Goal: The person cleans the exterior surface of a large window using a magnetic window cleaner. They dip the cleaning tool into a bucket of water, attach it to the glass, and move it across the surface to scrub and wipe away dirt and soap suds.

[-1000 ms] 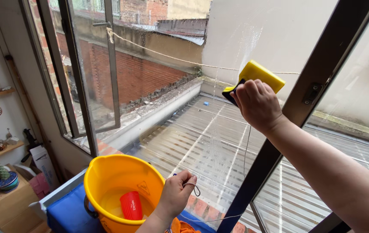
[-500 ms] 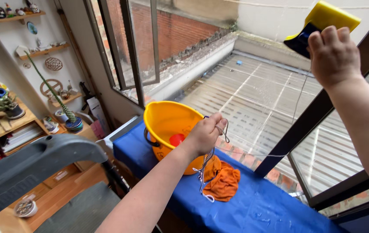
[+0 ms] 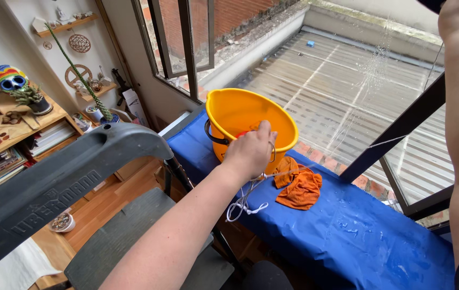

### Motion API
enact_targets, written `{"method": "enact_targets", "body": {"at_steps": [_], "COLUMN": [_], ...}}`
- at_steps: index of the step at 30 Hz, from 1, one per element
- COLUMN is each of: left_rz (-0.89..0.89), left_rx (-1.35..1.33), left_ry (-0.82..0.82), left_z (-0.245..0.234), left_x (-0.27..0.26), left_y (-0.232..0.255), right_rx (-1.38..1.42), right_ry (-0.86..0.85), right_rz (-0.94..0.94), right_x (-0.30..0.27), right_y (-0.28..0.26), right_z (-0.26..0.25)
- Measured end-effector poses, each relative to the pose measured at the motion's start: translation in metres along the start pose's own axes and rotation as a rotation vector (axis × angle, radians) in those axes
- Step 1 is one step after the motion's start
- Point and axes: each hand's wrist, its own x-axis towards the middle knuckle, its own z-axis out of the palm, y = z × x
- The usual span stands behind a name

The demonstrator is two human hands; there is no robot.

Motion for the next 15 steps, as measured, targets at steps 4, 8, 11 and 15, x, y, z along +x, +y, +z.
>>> {"method": "enact_targets", "body": {"at_steps": [4, 8, 11, 15], "left_rz": [0.025, -0.141, -0.117, -0.079], "left_rx": [-0.486, -0.931, -1.102, -1.084], "left_ry": [0.076, -0.178, -0.257, -0.310], "left_z": [0.008, 0.004, 0.009, 0.016], "left_x": [-0.003, 0.009, 0.025, 0.061], "left_y": [-0.015, -0.019, -0.019, -0.018], "right_rx": [0.007, -0.111, -0.169, -0.065], "right_ry": [-0.062, 0.015, 0.228, 0.258], "right_rz": [0.043, -0.038, -0.065, -0.081], "right_x": [0.007, 0.008, -0.005, -0.026], "right_y": [0.003, 0.006, 0.010, 0.006], "right_z": [-0.016, -0.037, -0.056, -0.066]}}
